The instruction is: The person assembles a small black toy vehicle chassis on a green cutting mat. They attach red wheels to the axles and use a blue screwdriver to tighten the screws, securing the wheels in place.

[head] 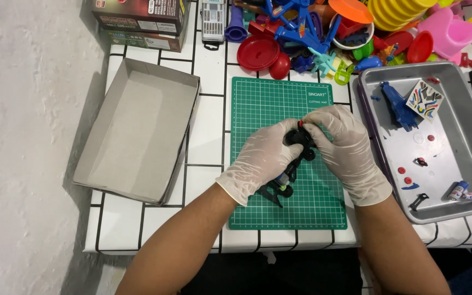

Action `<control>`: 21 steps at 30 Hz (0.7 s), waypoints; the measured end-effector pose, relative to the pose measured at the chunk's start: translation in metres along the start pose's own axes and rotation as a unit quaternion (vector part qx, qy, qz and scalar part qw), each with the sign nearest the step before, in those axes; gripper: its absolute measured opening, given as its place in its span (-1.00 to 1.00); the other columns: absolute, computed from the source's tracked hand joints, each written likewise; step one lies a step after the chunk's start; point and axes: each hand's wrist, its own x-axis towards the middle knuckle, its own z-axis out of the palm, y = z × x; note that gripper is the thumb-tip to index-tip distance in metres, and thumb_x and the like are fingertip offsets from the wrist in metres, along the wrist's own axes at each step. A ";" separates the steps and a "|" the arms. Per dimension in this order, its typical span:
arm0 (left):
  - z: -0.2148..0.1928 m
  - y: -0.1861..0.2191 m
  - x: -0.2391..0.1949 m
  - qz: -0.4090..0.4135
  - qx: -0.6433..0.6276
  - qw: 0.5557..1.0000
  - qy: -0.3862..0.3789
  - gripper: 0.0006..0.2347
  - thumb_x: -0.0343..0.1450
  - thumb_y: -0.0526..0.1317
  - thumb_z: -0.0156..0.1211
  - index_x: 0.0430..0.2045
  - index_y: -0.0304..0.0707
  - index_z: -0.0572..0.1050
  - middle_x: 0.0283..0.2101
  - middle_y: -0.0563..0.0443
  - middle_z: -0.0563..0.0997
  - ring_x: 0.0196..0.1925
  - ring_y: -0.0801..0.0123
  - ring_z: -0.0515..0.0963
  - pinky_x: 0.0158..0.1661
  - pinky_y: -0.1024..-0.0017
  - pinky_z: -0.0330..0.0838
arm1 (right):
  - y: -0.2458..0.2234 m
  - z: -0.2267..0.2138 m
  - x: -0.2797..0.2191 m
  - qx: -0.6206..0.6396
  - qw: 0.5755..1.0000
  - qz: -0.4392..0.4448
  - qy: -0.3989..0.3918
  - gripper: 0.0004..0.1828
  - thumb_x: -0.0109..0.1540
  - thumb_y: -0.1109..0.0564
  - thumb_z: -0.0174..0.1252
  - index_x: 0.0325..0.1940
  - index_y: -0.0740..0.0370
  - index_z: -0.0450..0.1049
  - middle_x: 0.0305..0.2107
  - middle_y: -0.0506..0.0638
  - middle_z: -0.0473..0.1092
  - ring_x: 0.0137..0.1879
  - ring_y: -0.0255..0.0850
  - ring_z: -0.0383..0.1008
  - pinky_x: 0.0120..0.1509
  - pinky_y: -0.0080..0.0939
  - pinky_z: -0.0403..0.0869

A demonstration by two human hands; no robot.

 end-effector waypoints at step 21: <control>0.005 -0.015 0.024 0.029 -0.094 0.995 0.034 -0.69 0.29 -0.12 0.33 -0.07 0.12 0.55 -0.17 0.03 0.71 0.00 0.20 0.70 0.05 0.21 0.55 | -0.023 -0.034 -0.004 0.146 0.959 0.238 0.050 -0.62 0.35 0.36 0.20 0.27 0.33 0.43 -0.11 0.18 0.51 0.02 -0.09 0.49 0.15 -0.11 0.44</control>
